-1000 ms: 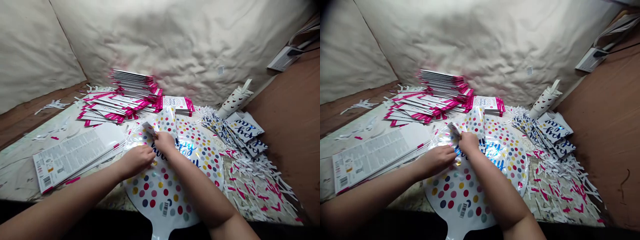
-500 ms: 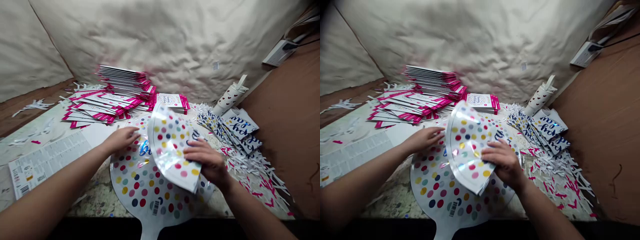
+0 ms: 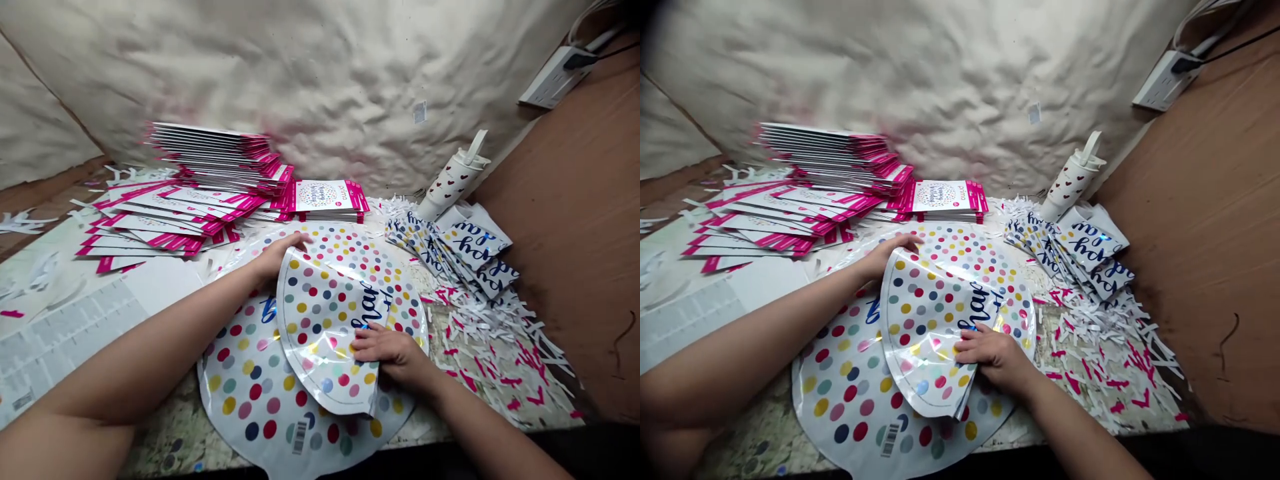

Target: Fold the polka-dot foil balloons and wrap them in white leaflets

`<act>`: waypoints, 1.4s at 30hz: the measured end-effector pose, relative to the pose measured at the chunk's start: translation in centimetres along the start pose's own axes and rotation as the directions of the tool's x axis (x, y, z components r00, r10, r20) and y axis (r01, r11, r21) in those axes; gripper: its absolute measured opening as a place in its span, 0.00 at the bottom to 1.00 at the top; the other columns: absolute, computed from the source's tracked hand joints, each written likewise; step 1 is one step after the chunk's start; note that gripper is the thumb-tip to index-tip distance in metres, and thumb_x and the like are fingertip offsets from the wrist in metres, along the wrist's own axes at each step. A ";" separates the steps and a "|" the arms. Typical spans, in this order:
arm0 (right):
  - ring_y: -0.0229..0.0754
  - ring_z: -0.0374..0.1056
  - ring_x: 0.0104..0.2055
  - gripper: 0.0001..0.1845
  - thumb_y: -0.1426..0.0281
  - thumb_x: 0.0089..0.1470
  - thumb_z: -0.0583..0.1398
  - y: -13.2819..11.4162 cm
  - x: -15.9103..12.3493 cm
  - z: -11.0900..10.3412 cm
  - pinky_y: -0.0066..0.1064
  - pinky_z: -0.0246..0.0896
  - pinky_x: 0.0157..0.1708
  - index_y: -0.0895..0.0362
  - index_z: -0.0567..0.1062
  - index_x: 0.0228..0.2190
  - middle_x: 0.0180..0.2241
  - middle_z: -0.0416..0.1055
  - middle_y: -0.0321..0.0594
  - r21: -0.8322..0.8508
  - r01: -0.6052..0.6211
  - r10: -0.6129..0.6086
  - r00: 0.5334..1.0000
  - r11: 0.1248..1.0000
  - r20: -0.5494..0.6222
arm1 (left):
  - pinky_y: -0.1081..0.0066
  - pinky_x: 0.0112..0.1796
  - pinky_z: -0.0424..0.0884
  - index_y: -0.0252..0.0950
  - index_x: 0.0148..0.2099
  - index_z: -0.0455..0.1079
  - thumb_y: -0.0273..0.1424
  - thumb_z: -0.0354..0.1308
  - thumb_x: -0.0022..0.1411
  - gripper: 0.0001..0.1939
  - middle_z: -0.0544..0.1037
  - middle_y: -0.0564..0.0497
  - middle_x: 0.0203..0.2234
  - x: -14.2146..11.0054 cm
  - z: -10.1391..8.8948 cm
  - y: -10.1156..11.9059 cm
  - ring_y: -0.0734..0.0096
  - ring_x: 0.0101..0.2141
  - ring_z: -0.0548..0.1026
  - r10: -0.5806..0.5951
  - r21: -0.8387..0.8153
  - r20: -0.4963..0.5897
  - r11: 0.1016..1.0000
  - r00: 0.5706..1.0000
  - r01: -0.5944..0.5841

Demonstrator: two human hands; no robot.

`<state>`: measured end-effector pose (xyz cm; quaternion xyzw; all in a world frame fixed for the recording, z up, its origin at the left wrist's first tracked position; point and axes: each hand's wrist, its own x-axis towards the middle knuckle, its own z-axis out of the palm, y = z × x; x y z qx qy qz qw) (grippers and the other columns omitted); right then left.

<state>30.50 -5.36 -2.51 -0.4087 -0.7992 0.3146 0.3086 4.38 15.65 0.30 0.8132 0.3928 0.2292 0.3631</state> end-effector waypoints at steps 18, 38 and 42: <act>0.38 0.63 0.53 0.18 0.77 0.55 0.52 0.2 -0.3 -1.1 0.40 0.53 0.56 0.53 0.72 0.45 0.47 0.71 0.40 -0.160 0.109 -0.091 0.990 0.981 0.111 | 0.63 0.57 0.49 0.37 0.61 0.54 0.36 0.40 0.65 0.24 0.57 0.46 0.60 -2.7 6.4 5.8 0.63 0.60 0.53 0.394 0.384 0.553 0.662 0.734 -0.644; 0.41 0.70 0.19 0.07 0.71 0.54 0.52 0.1 6.0 -4.2 0.31 0.67 0.20 0.58 0.66 0.26 0.17 0.70 0.38 0.315 -0.832 0.869 0.493 0.457 0.041 | 0.58 0.58 0.50 0.34 0.62 0.53 0.43 0.35 0.65 0.29 0.55 0.45 0.61 -9.4 4.3 7.7 0.59 0.60 0.52 0.089 0.574 0.252 0.788 0.964 -0.223; 0.46 0.72 0.26 0.10 0.65 0.55 0.54 -1.4 5.6 -5.0 0.36 0.68 0.26 0.59 0.68 0.32 0.26 0.73 0.45 0.186 -0.846 0.867 0.489 0.499 -0.101 | 0.53 0.57 0.48 0.27 0.64 0.45 0.50 0.39 0.61 0.38 0.44 0.36 0.62 -11.1 9.0 8.1 0.49 0.61 0.43 -0.019 0.575 0.370 0.790 0.929 -0.213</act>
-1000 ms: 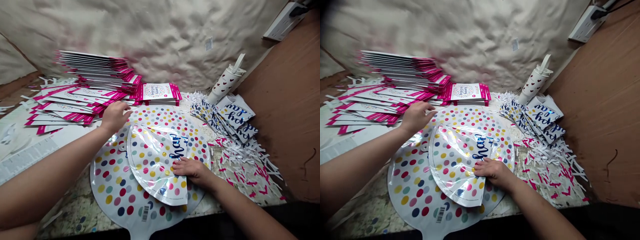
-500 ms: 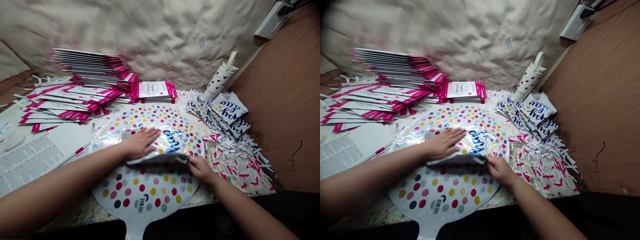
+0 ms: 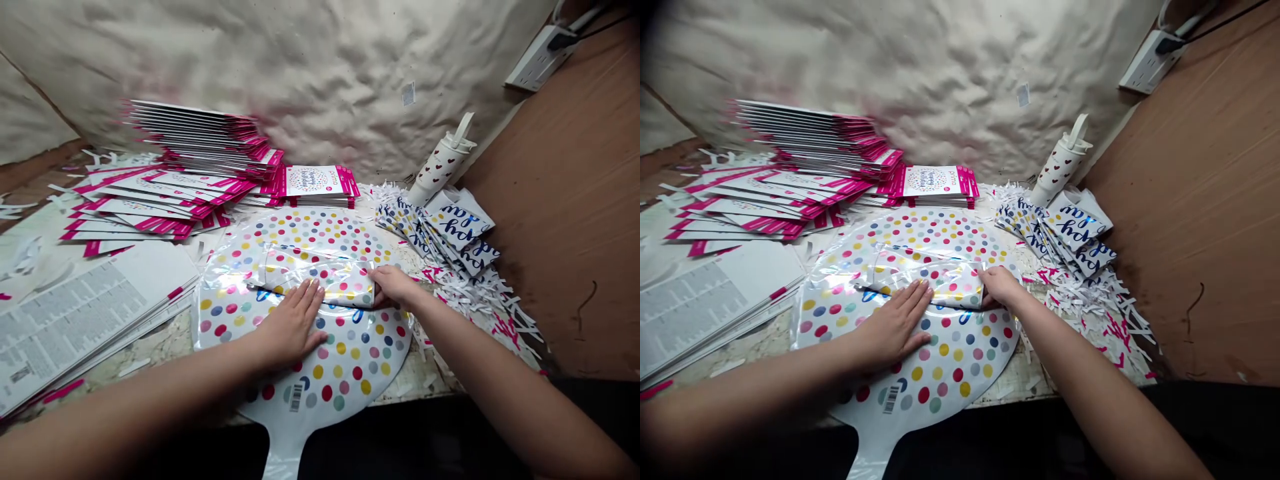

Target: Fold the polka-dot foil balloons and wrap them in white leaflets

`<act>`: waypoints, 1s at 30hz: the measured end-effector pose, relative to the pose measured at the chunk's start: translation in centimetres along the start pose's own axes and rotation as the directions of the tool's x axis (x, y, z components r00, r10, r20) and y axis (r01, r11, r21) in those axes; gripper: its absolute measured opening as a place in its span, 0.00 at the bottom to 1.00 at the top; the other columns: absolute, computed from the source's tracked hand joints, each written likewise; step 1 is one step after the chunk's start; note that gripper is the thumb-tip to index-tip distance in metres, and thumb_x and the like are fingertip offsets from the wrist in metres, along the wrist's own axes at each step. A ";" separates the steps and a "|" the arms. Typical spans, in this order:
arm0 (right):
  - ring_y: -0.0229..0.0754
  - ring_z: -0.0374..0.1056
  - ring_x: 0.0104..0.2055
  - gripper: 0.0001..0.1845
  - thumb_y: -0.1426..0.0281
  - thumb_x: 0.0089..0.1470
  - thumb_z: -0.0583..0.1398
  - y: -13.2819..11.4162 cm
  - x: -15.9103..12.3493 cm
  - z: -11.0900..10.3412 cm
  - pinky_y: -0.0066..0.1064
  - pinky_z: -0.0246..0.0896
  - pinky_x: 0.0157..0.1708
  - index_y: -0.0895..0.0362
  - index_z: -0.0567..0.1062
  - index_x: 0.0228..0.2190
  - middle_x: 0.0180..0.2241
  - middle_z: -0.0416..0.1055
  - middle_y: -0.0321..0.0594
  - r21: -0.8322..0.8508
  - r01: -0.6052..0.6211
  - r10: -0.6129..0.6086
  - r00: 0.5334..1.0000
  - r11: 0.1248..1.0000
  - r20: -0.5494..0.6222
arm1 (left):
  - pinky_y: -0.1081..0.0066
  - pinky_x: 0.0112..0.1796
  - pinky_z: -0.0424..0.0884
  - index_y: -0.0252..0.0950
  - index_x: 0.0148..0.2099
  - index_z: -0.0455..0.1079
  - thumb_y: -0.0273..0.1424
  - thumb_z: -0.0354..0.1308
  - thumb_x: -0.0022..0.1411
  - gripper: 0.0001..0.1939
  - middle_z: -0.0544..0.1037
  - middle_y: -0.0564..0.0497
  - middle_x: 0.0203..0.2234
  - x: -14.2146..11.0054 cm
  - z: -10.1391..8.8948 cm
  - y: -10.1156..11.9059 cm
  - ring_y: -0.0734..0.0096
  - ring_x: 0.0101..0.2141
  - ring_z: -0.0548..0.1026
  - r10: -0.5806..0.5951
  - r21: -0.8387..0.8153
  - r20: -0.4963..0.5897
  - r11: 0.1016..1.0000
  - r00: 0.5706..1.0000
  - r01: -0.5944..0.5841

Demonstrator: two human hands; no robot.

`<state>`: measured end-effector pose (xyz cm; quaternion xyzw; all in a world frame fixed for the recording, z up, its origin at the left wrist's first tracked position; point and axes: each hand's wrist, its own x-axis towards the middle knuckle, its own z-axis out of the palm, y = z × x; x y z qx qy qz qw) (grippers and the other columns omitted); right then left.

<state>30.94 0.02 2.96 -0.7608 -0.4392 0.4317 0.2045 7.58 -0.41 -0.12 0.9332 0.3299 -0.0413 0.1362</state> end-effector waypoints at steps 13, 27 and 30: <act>0.57 0.71 0.35 0.18 0.84 0.49 0.48 -0.4 -5.3 5.4 0.47 0.66 0.32 0.70 0.74 0.38 0.34 0.73 0.63 -0.878 0.429 -0.612 0.758 0.211 0.224 | 0.57 0.58 0.48 0.24 0.64 0.44 0.44 0.43 0.61 0.36 0.45 0.36 0.62 0.5 -0.8 -0.5 0.52 0.61 0.44 -0.085 -0.045 0.029 0.995 0.996 0.086; 0.46 0.38 0.64 0.40 0.76 0.53 0.53 6.1 -2.6 3.8 0.49 0.40 0.60 0.51 0.39 0.61 0.62 0.47 0.45 -0.460 0.850 -0.919 0.362 0.257 0.155 | 0.53 0.57 0.51 0.51 0.63 0.48 0.26 0.49 0.59 0.31 0.43 0.49 0.63 -1.5 0.0 -2.2 0.52 0.61 0.44 0.241 -0.091 0.005 0.967 0.971 -0.239; 0.44 0.52 0.60 0.27 0.76 0.56 0.51 5.1 -2.5 3.2 0.46 0.44 0.59 0.48 0.59 0.56 0.55 0.63 0.39 -0.340 0.935 -0.851 0.259 0.102 0.458 | 0.53 0.57 0.50 0.41 0.63 0.50 0.27 0.49 0.58 0.30 0.48 0.42 0.62 -2.0 0.4 -2.3 0.52 0.61 0.46 0.306 -0.080 0.012 0.949 0.952 -0.304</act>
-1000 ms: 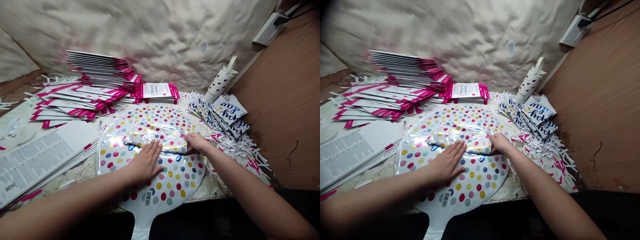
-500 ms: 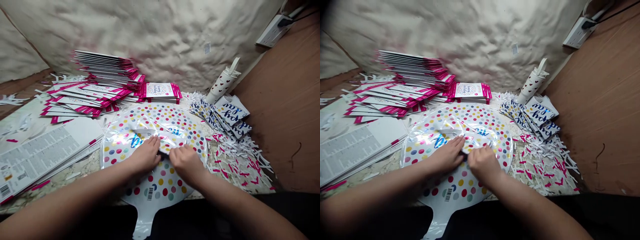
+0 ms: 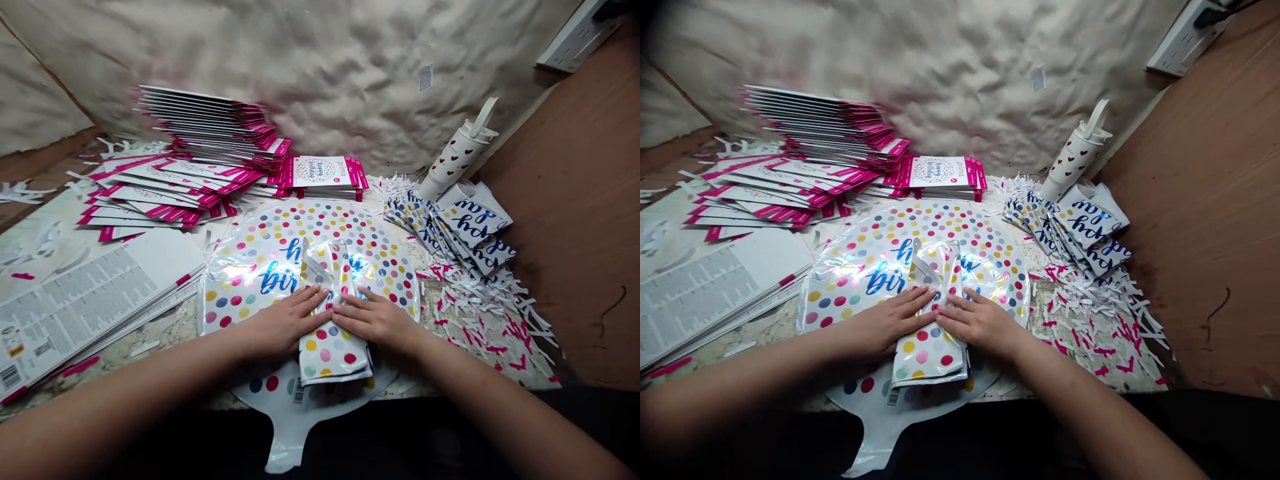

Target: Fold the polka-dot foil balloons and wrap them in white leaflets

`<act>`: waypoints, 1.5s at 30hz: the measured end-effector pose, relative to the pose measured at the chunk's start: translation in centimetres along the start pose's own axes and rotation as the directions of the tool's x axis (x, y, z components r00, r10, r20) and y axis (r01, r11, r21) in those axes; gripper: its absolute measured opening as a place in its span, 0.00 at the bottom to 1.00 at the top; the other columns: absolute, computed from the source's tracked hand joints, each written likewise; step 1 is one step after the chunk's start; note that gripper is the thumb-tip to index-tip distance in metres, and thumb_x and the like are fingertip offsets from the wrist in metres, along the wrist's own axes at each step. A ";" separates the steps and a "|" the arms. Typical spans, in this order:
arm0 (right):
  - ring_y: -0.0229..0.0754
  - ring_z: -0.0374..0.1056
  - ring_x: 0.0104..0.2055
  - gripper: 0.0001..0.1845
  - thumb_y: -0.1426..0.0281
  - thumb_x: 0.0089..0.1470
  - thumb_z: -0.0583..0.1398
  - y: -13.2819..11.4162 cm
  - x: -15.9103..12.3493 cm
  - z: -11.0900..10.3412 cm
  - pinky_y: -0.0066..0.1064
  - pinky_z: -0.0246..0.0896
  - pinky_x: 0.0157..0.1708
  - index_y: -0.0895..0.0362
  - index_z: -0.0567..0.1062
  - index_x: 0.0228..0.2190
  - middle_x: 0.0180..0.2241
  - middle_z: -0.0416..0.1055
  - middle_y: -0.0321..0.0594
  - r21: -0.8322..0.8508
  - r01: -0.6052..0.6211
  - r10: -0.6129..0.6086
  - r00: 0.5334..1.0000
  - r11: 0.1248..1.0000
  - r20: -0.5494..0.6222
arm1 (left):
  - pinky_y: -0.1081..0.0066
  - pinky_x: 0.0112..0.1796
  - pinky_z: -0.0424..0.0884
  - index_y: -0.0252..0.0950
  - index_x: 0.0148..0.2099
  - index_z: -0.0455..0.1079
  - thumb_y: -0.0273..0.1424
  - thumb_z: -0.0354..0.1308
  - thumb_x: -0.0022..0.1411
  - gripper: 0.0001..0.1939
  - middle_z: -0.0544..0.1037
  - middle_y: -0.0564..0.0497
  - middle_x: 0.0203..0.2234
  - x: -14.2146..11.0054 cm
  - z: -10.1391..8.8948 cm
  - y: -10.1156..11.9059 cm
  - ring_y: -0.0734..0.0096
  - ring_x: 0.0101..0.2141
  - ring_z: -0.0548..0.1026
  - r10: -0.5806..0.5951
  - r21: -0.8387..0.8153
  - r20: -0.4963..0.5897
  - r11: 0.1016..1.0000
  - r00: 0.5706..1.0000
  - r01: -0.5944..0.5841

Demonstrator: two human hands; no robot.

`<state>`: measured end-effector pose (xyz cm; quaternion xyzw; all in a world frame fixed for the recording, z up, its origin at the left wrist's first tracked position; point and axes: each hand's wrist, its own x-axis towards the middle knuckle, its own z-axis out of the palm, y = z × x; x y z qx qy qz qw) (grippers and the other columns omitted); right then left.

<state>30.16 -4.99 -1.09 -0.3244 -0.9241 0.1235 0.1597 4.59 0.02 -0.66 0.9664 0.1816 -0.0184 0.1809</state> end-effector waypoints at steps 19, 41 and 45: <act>0.50 0.44 0.62 0.22 0.68 0.59 0.46 0.5 10.8 0.4 0.46 0.43 0.57 0.55 0.61 0.55 0.60 0.51 0.45 -0.049 -0.521 0.521 0.854 0.852 -0.016 | 0.77 0.23 0.68 0.33 0.24 0.62 0.31 0.58 0.50 0.09 0.70 0.53 0.14 3.5 -5.0 -3.0 0.76 0.18 0.70 -0.698 -0.796 0.462 -0.055 0.547 0.602; 0.48 0.38 0.64 0.25 0.62 0.60 0.44 1.7 11.1 1.0 0.51 0.30 0.60 0.53 0.55 0.58 0.62 0.46 0.41 0.197 -0.516 0.528 0.849 0.834 -0.009 | 0.76 0.24 0.72 0.34 0.27 0.62 0.29 0.64 0.46 0.12 0.77 0.46 0.25 2.4 -4.7 -0.6 0.70 0.25 0.76 -0.715 -0.894 0.434 -0.267 0.549 0.359; 0.41 0.43 0.63 0.32 0.57 0.56 0.51 1.3 9.0 0.3 0.36 0.40 0.61 0.59 0.56 0.58 0.61 0.50 0.43 0.342 -0.260 0.335 0.924 0.903 -0.182 | 0.79 0.30 0.73 0.34 0.26 0.60 0.18 0.58 0.50 0.10 0.76 0.47 0.23 2.9 -6.2 -0.3 0.72 0.27 0.77 -0.797 -0.944 0.331 -0.278 0.505 0.179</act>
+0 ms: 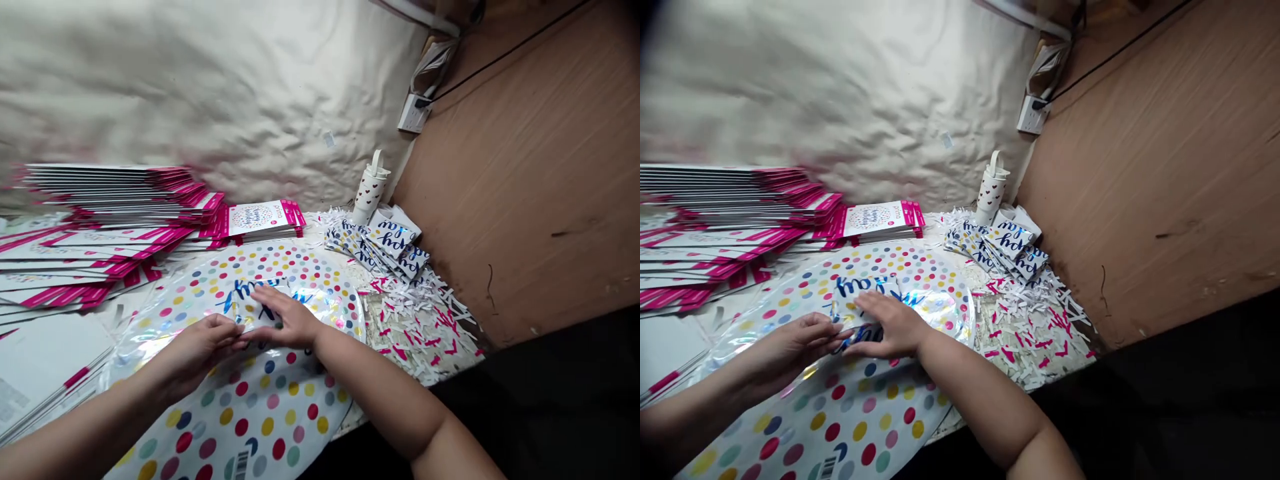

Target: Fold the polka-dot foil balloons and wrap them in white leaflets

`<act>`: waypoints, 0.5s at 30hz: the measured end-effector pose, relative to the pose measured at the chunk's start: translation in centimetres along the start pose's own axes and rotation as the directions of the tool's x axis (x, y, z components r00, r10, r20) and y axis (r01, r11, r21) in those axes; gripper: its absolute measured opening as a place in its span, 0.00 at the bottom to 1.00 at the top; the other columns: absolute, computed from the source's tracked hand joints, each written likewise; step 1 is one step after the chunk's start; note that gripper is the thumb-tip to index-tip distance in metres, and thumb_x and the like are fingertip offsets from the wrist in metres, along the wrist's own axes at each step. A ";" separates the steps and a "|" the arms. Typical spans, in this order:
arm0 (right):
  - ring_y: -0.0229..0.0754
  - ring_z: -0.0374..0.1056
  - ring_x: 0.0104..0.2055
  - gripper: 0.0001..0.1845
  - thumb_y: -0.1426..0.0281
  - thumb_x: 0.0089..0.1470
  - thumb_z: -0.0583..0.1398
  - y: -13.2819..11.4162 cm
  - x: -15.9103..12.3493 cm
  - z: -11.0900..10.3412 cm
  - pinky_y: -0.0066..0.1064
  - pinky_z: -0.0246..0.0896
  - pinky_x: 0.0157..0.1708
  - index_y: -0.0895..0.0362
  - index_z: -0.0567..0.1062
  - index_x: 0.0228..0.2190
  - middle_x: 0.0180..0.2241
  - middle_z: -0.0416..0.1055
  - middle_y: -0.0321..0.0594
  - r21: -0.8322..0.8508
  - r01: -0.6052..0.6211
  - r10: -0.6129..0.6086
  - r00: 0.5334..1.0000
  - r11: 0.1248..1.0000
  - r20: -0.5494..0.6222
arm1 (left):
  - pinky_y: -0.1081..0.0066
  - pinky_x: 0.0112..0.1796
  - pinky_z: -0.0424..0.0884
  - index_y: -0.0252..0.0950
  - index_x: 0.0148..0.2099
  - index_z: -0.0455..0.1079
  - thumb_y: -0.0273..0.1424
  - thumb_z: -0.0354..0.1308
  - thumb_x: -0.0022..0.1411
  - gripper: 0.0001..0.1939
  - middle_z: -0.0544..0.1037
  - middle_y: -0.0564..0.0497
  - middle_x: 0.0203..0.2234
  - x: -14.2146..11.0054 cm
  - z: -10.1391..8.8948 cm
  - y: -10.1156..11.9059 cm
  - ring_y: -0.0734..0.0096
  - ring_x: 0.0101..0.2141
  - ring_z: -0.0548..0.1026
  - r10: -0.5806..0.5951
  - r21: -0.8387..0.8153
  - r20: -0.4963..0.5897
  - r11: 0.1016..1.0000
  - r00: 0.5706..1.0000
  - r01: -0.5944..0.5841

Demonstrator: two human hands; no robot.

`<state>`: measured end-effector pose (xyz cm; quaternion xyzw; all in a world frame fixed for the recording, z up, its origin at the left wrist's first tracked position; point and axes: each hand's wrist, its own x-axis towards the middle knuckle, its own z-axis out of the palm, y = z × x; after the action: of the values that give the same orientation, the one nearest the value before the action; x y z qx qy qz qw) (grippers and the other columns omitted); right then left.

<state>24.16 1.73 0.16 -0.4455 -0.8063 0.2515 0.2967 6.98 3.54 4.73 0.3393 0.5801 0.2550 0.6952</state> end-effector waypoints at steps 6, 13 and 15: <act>0.39 0.63 0.53 0.26 0.67 0.60 0.41 1.0 -3.9 -5.5 0.31 0.60 0.50 0.58 0.57 0.57 0.53 0.65 0.42 0.144 -0.248 0.286 0.859 0.958 -0.424 | 0.66 0.39 0.74 0.40 0.44 0.64 0.34 0.50 0.60 0.10 0.77 0.46 0.40 -2.3 2.5 -1.4 0.64 0.38 0.77 0.338 0.245 0.272 0.881 0.901 -0.404; 0.49 0.31 0.65 0.29 0.73 0.59 0.40 8.1 -5.7 -19.6 0.47 0.39 0.59 0.59 0.45 0.61 0.64 0.35 0.42 -0.323 -0.761 0.183 0.495 0.562 -0.849 | 0.55 0.48 0.66 0.49 0.63 0.48 0.24 0.51 0.56 0.35 0.59 0.49 0.58 -3.0 4.3 -10.9 0.50 0.54 0.63 0.233 0.428 0.903 -0.403 0.361 -0.809; 0.53 0.35 0.64 0.28 0.73 0.56 0.45 11.0 -5.2 -20.6 0.52 0.40 0.58 0.57 0.53 0.59 0.63 0.41 0.43 -0.397 -0.780 0.420 0.605 0.484 -0.676 | 0.57 0.48 0.66 0.48 0.64 0.47 0.21 0.49 0.54 0.37 0.61 0.50 0.57 -2.7 4.2 -11.6 0.52 0.53 0.65 0.266 0.423 0.905 -0.501 0.331 -0.755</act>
<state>47.08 5.37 5.82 -0.8294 -0.5150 -0.0832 0.1997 10.15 -6.62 -2.03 0.9886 0.1277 0.0497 0.0619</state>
